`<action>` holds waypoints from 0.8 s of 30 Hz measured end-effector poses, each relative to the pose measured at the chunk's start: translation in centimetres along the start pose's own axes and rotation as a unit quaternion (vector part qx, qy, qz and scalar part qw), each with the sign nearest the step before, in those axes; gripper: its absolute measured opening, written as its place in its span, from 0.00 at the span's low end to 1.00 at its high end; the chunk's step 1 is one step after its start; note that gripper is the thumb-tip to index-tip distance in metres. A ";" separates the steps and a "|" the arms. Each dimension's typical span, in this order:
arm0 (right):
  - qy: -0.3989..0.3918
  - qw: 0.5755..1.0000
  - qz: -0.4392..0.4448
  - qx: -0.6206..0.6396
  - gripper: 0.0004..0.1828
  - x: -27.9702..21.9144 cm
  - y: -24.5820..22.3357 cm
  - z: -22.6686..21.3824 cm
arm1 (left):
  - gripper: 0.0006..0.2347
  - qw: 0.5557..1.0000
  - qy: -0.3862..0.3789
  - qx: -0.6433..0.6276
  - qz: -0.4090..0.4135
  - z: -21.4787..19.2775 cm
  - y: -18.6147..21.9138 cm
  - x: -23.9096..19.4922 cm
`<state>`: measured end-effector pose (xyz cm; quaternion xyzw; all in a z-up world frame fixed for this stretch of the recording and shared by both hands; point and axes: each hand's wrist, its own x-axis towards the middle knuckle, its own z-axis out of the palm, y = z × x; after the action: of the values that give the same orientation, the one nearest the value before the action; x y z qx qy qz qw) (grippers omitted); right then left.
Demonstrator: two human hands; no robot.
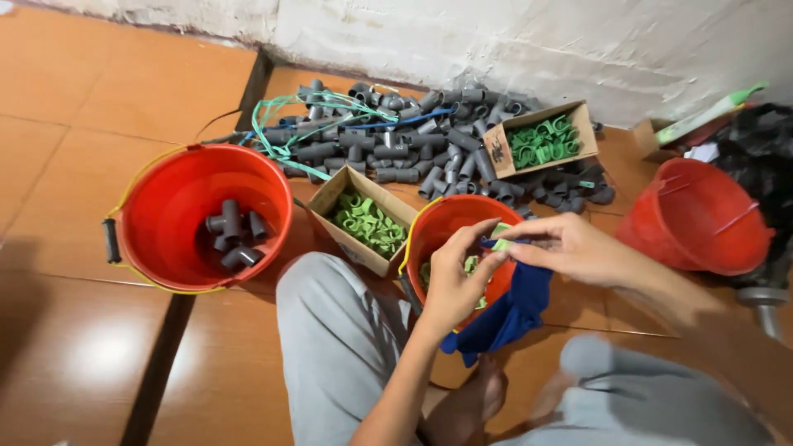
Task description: Cleaning small green plastic hardware components individually using a blue cloth while sitting on the floor.
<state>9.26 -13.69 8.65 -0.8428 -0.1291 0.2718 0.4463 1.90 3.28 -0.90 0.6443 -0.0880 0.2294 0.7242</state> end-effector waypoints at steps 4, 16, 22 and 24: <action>-0.024 0.997 -0.049 -0.062 0.16 2.6 0.2 0.2 | 0.19 0.997 0.001 0.065 0.048 -1.3 1.2 0.3; 0.006 0.988 -0.097 -0.121 0.12 4.8 4.1 0.0 | 0.19 0.997 -0.027 0.036 -0.056 -0.2 -3.1 2.4; 0.019 0.945 -0.247 -0.212 0.13 3.7 5.4 -1.4 | 0.19 0.969 -0.084 -0.136 -0.189 0.1 -7.4 2.9; 0.022 0.922 -0.268 -0.279 0.14 4.0 7.1 -1.8 | 0.19 0.956 -0.127 -0.157 -0.210 0.3 -9.2 3.0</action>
<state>13.35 -17.09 2.30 -0.8730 -0.4103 0.0763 0.2524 8.62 3.07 -7.79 0.5499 -0.0767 -0.0287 0.8312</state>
